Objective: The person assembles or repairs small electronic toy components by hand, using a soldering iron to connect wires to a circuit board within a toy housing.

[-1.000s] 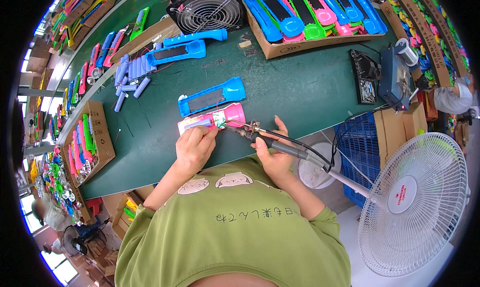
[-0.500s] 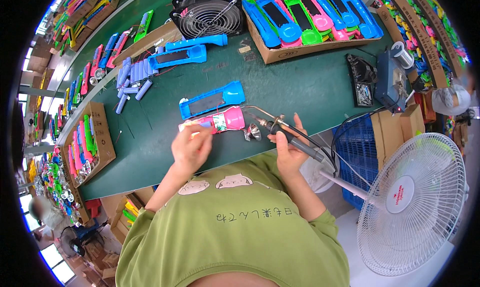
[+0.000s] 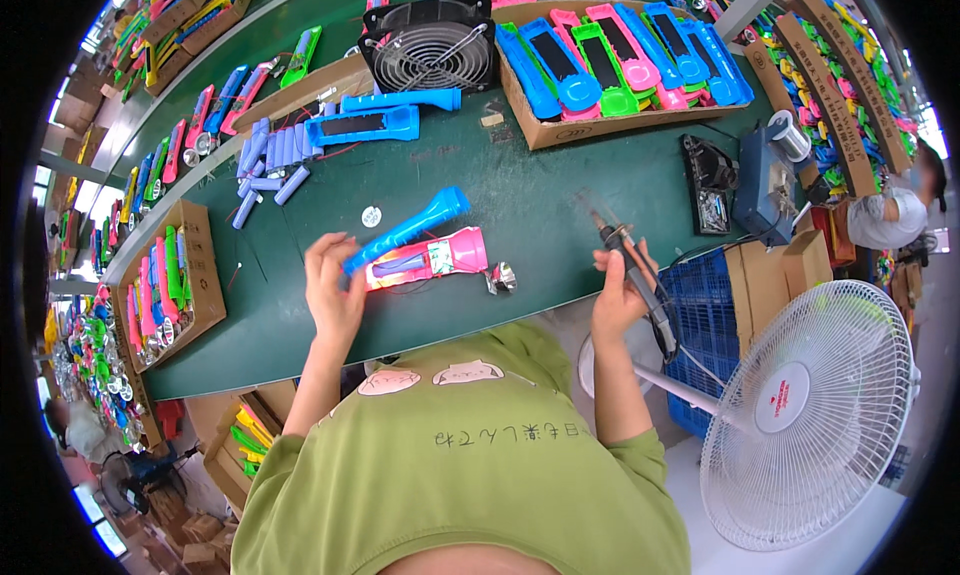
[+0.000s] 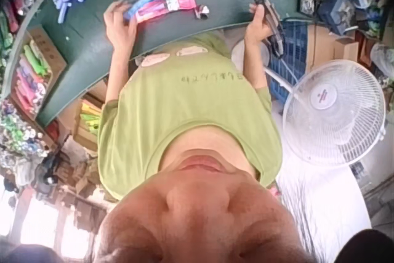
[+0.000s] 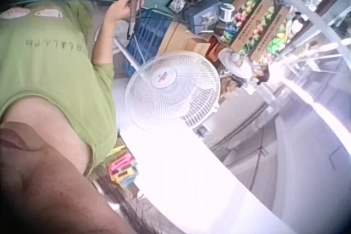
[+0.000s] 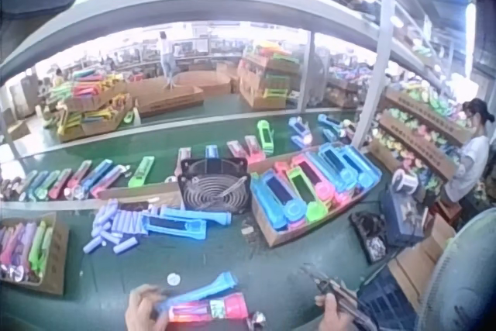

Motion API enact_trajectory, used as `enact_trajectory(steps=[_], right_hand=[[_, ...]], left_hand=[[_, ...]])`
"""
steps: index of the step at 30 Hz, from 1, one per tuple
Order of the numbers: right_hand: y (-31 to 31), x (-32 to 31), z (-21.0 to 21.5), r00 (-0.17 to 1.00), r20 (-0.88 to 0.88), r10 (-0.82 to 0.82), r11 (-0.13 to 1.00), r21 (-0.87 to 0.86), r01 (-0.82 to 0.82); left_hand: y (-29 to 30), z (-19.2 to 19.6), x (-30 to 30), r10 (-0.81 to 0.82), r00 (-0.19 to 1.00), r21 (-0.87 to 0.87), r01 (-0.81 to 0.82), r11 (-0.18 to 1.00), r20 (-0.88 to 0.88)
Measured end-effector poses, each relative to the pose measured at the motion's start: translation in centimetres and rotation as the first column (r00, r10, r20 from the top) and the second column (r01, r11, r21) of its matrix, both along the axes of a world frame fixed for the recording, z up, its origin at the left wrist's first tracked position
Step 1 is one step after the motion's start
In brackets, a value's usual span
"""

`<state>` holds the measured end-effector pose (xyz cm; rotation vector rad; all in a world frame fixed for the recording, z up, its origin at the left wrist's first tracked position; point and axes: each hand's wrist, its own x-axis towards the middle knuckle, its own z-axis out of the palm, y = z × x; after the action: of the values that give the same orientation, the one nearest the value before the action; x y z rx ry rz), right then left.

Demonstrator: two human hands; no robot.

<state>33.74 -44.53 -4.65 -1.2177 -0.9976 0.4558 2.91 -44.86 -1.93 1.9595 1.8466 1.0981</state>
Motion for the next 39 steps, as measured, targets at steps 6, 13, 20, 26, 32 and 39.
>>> enact_trajectory(steps=[6, 13, 20, 26, 32, 39], right_hand=[[2.3, 3.0, -0.3, 0.986, 0.163, -0.031, 0.999, 0.041, 0.024], [3.6, 5.9, -1.6, 0.894, 0.442, -0.068, 0.996, -0.021, 0.086], [3.6, 5.5, -1.2, 0.789, 0.609, -0.08, 0.991, -0.039, 0.13], [4.1, 5.5, -0.4, 0.754, 0.655, -0.046, 0.982, -0.111, 0.156], [4.2, 5.3, -0.7, 0.777, 0.625, -0.075, 0.984, -0.081, 0.16], [3.9, 5.4, -0.7, 0.754, 0.657, -0.001, 0.966, -0.195, 0.172]], left_hand=[[1.5, -1.2, -0.3, -0.239, 0.957, 0.025, 0.246, 0.969, -0.163], [11.9, 10.0, -2.1, -0.482, 0.797, -0.153, 0.562, 0.813, 0.364], [35.9, 15.2, 4.6, -0.274, 0.943, -0.286, 0.319, 0.904, 0.188], [51.7, 3.9, 7.0, -0.031, 0.987, -0.309, 0.08, 0.948, 0.158], [52.5, 3.1, 11.2, -0.298, 0.697, -0.149, 0.268, 0.952, -0.652], [50.9, 2.2, 13.9, -0.248, 0.967, -0.704, 0.215, 0.677, 0.057]])
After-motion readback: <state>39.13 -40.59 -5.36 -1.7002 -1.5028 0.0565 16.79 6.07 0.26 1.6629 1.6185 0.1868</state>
